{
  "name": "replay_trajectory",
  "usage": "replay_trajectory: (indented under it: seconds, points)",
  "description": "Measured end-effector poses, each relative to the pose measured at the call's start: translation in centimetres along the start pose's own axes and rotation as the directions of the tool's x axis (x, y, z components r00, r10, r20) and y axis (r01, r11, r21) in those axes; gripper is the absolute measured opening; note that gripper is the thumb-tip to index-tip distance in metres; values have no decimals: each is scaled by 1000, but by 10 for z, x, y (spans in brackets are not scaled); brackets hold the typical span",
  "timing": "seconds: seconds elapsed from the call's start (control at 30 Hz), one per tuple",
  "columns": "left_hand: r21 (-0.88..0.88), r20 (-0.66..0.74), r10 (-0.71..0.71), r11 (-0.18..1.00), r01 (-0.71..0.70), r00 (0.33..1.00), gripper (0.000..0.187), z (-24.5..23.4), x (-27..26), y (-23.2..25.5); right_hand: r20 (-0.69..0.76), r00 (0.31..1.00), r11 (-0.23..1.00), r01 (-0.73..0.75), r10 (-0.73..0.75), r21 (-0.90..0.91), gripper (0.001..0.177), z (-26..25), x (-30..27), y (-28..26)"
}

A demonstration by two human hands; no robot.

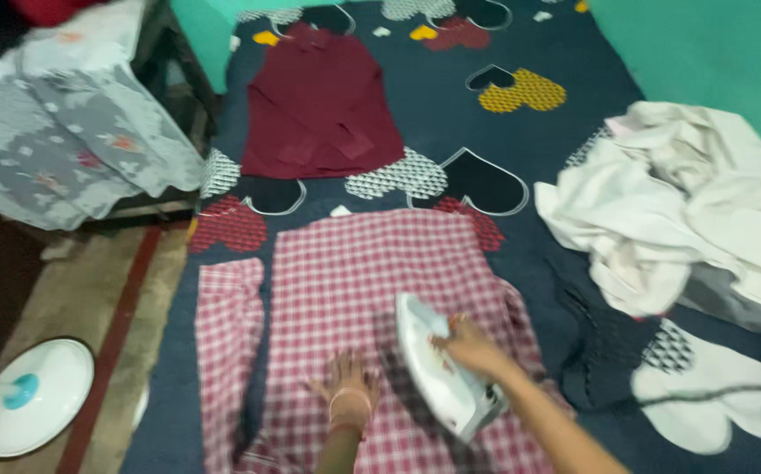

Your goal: The person irons a maroon long-sleeved shirt and a red-and-white checkered shirt on a bed. They smooth the fabric, use a white iron to press the sleeves and body, and fold the shirts after ironing.

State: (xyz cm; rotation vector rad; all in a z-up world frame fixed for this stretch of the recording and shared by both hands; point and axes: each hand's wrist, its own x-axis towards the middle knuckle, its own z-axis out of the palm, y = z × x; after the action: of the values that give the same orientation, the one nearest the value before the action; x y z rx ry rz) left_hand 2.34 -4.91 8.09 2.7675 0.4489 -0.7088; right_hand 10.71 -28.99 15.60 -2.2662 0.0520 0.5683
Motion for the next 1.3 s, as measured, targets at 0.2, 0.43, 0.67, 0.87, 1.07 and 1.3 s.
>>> replay_trajectory:
  seconds: [0.2,0.43,0.67,0.87,1.07,1.3]
  points:
    - [30,-53,-14,999,16,998,67,10,16,-99,232,962,896,-225,143,383,35,135,23,-49]
    - [-32,-708,114,981,-193,697,65,36,66,-141,-11,999,999,-34,33,-8,51,211,87,-91]
    - [-100,-676,81,975,-200,732,66,38,66,-139,-175,976,985,110,-133,-132,59,189,228,-137]
    - [-113,-653,54,979,-168,756,62,32,63,-137,-146,982,950,68,-117,-305,58,193,261,-178]
    - [-149,-617,78,965,-214,783,62,28,63,-138,-52,998,980,33,-44,-195,57,214,95,-126]
    - [-186,-629,60,956,-225,775,58,34,60,-137,-218,900,905,308,-378,-294,62,217,218,-160]
